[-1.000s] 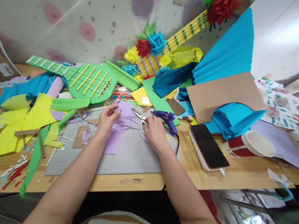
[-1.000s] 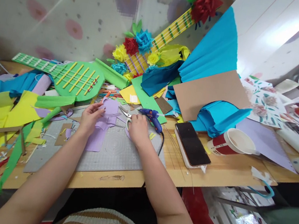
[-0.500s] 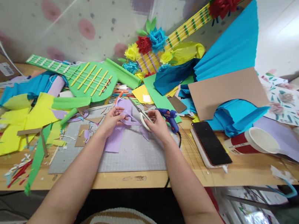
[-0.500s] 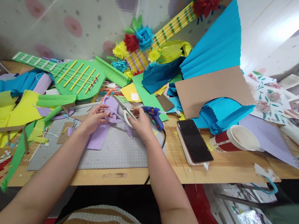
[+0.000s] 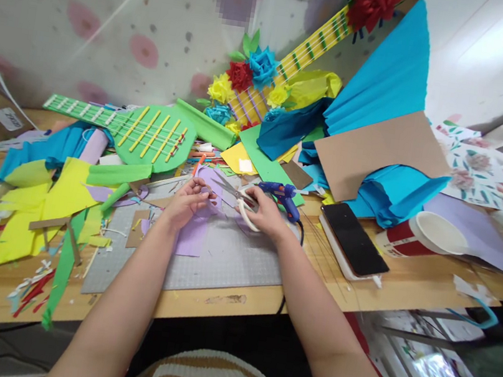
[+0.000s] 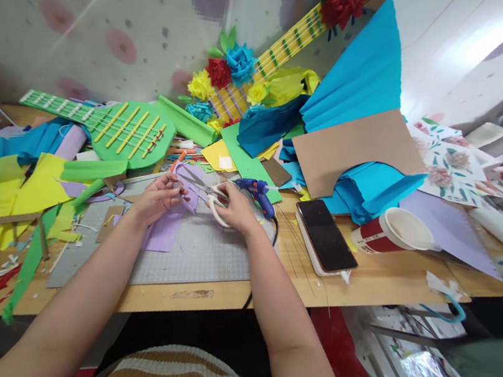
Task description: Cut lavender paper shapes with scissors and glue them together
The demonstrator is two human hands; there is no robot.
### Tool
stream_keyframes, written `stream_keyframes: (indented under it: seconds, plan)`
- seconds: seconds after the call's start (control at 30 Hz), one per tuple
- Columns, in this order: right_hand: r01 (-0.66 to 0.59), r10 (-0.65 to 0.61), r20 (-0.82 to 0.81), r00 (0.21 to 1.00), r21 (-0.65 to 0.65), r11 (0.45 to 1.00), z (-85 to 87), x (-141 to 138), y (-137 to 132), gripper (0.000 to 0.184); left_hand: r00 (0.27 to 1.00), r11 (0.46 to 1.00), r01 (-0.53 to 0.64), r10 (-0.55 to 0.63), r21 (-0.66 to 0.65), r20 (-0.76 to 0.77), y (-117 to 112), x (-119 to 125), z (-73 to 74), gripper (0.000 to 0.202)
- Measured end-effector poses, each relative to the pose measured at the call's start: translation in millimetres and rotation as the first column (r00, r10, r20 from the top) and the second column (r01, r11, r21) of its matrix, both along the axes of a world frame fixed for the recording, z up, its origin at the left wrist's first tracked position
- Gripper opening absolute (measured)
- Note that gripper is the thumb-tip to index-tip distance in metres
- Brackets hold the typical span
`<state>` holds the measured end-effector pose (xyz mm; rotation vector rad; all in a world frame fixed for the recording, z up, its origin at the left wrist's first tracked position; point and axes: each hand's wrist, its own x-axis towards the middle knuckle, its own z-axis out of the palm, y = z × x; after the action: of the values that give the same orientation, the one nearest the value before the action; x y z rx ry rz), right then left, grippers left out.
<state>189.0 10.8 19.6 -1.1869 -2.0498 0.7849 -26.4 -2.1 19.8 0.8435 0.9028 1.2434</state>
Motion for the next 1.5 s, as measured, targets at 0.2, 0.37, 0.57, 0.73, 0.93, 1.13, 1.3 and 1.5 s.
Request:
stream_keyframes:
  seconds: [0.2,0.37,0.57,0.73,0.93,1.13,1.3,1.5]
  plan:
    - [0.039,-0.043,0.168,0.985,0.023,0.999,-0.8,-4.4,-1.9,0.033,0.999,1.000,-0.020,0.021,-0.014,0.034,-0.9,1.6,1.8,0.042]
    - [0.026,-0.038,0.271,0.962,0.045,0.999,-1.2,-14.1,-6.3,0.034,0.999,1.000,-0.028,0.028,0.007,0.022,-0.8,4.3,-0.9,0.047]
    - [0.036,-0.043,0.310,0.950,0.029,0.999,1.5,-15.3,-7.4,0.035,1.000,1.000,0.001,-0.001,0.031,-0.007,-1.0,4.1,-3.5,0.041]
    - [0.035,-0.043,0.311,0.949,0.032,0.999,2.2,-14.8,-8.1,0.035,1.000,0.999,-0.008,0.009,0.040,-0.023,-1.1,4.9,-4.7,0.041]
    - [0.040,-0.047,0.314,0.948,0.029,0.999,-2.0,-13.9,-6.8,0.036,0.999,0.998,-0.033,0.034,0.046,-0.034,-0.7,5.1,-5.8,0.041]
    - [0.034,-0.043,0.332,0.942,0.033,0.999,-3.1,-13.1,-6.0,0.036,0.998,0.998,-0.049,0.051,0.048,-0.042,-0.4,6.1,-5.1,0.041]
    - [0.053,-0.056,0.332,0.942,0.019,0.998,-3.8,-14.1,-4.9,0.034,0.997,0.997,-0.060,0.062,0.042,-0.049,-1.3,7.6,-2.4,0.040]
    - [0.044,-0.041,0.312,0.949,-0.003,0.999,-4.2,-14.0,-5.1,0.036,0.997,0.997,-0.062,0.063,0.046,-0.036,-1.4,7.6,-1.5,0.040]
